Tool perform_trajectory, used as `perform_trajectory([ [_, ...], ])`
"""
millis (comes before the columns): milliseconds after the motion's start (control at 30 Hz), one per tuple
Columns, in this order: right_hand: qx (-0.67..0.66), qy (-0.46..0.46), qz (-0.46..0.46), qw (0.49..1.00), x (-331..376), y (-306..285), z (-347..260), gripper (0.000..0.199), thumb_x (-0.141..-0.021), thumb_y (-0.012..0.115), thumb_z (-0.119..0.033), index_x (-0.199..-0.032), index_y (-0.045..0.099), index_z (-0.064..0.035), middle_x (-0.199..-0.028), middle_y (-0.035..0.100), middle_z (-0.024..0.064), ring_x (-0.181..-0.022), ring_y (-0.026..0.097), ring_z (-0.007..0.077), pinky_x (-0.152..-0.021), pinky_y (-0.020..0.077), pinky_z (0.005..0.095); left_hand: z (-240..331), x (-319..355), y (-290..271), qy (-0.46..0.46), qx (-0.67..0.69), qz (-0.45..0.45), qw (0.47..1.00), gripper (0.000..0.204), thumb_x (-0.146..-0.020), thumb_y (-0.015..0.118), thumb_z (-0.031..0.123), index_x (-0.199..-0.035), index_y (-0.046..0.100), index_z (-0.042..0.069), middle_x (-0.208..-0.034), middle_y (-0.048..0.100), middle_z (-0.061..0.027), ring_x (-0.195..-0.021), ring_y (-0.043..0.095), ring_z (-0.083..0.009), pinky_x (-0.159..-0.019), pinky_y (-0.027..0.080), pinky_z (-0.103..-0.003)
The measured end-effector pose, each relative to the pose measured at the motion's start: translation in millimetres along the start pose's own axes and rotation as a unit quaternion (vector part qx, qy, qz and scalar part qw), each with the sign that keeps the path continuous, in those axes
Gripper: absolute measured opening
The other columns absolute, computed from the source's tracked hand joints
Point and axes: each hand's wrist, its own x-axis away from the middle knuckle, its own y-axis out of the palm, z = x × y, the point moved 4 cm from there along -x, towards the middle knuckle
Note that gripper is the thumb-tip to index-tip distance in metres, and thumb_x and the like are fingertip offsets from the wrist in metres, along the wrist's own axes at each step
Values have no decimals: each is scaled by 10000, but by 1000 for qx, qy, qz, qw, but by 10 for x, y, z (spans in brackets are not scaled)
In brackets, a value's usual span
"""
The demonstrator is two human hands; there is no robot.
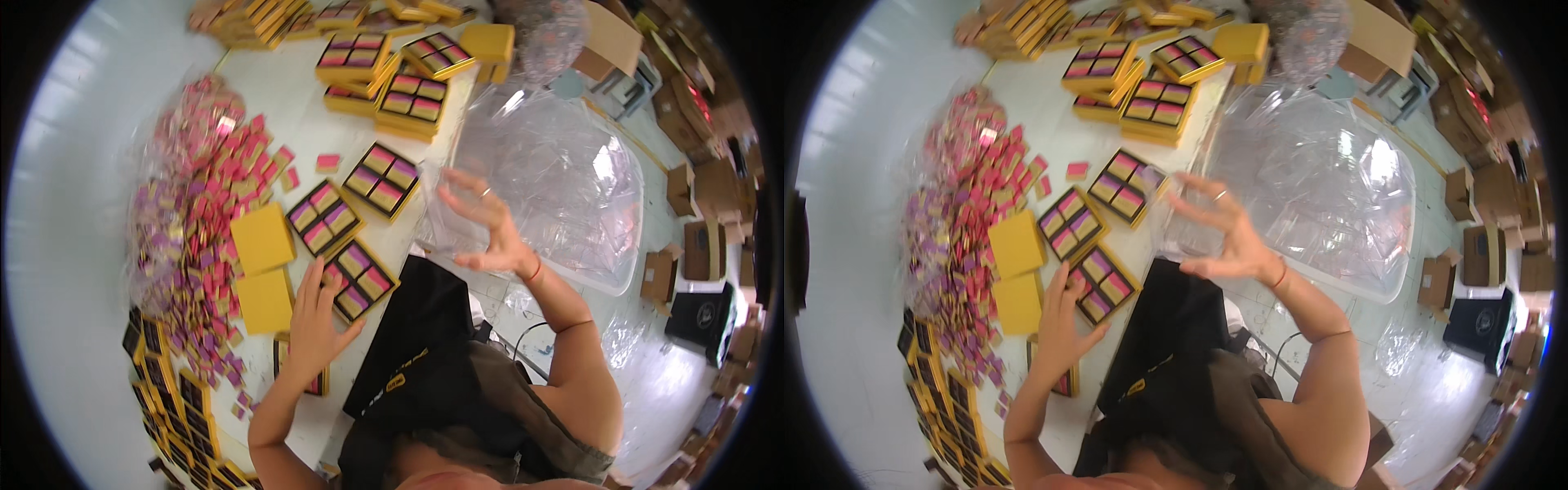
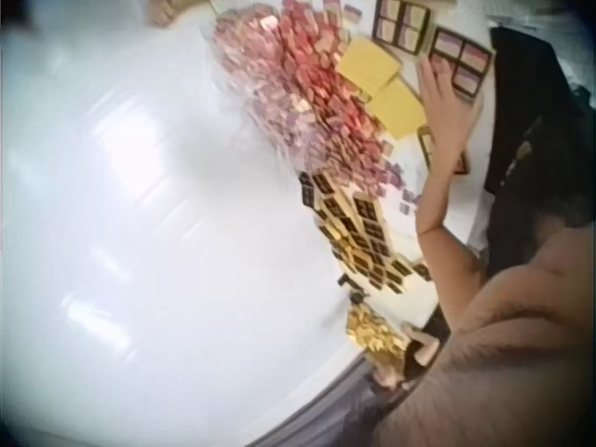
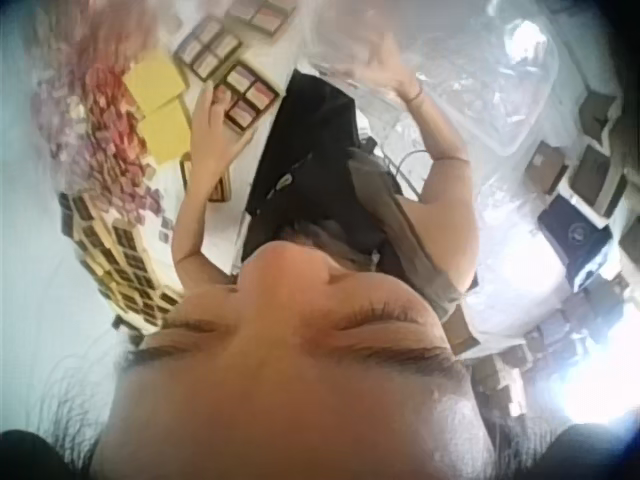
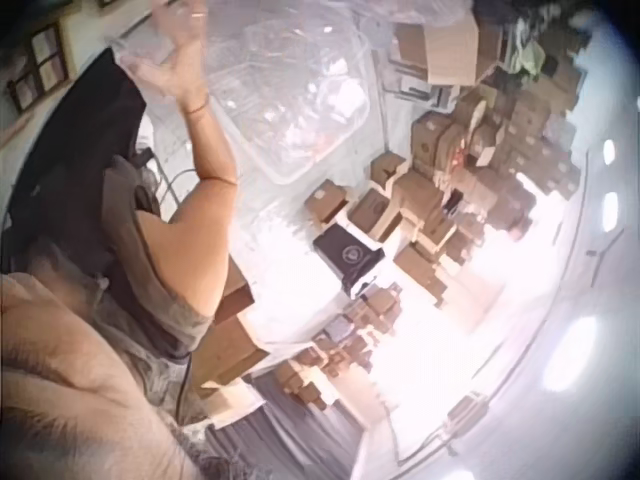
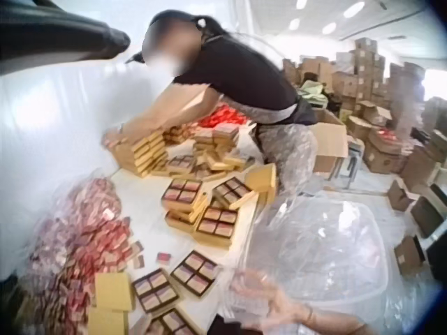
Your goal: The person assembles small rectangular cosmetic palettes by placing pink and purple rectangular inserts into black trays. The person picks up trays, inserts the colored pieces, and stacks the completed palettes on the table.
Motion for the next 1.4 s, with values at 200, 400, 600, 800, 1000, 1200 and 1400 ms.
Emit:
perform_trajectory([
  [200, -437, 233, 65, 866, 174, 971, -240, 264, -1013, 455, -25, -1265, 527, 3, -1090, 677, 178, -994, 686, 259, -914, 520, 358, -76, 71, 24, -54, 60, 27, 996, 844, -691, 860, 232, -1369, 397, 37, -1539, 324, -192, -1421, 308, -416, -1128, 342, -464],
  [400, -203, 228, 63, 950, 194, 1285, -199, 402, -953, 575, -23, -1340, 471, 7, -929, 657, 65, -851, 650, 159, -774, 504, 290, -37, 85, -22, -121, 114, 26, 986, 1081, -634, 897, 238, -1477, 263, -1, -1480, 356, -220, -1373, 363, -398, -1122, 360, -429],
  [600, -77, 156, 70, 982, 126, 1579, -392, 470, -916, 584, -26, -1372, 479, 17, -1333, 525, 231, -1208, 542, 344, -1052, 407, 399, -31, 131, 63, -76, 66, 68, 993, 1131, -608, 910, 292, -1478, 253, -9, -1495, 294, -225, -1349, 355, -420, -1108, 350, -465],
  [800, 36, 94, 3, 995, 78, 1486, -485, 472, -885, 606, -23, -1350, 531, 5, -1418, 483, 240, -1200, 538, 392, -1040, 420, 420, -35, 101, 54, -31, -6, 46, 998, 1155, -590, 902, 398, -1454, 275, -42, -1459, 358, -240, -1327, 381, -402, -1100, 338, -475],
  [1000, -59, 95, -35, 993, 82, 1314, -321, 436, -902, 604, -46, -1334, 561, -3, -1415, 514, 187, -1238, 527, 317, -1026, 424, 405, -15, 37, 80, -34, 2, 44, 998, 1015, -613, 878, 332, -1388, 332, -33, -1339, 418, -274, -1229, 443, -422, -1041, 382, -474],
  [1200, 395, 158, 224, 877, 351, -511, 877, 512, -847, 726, -171, -1329, 575, -81, -1353, 564, 162, -1298, 471, 349, -1087, 339, 475, -320, -342, -629, 9, 20, 184, 983, 965, -606, 851, 328, -1369, 364, -4, -1338, 428, -240, -1242, 427, -396, -1037, 380, -499],
  [1400, 481, 236, 156, 830, -214, -1043, 1977, 991, -649, 820, -544, -1448, 436, -100, -1509, 370, 236, -1425, 288, 411, -1107, 289, 533, -1344, -2375, -895, -82, -74, 228, 967, 911, -648, 813, 367, -1370, 382, 16, -1298, 459, -256, -1215, 433, -422, -1026, 374, -518],
])
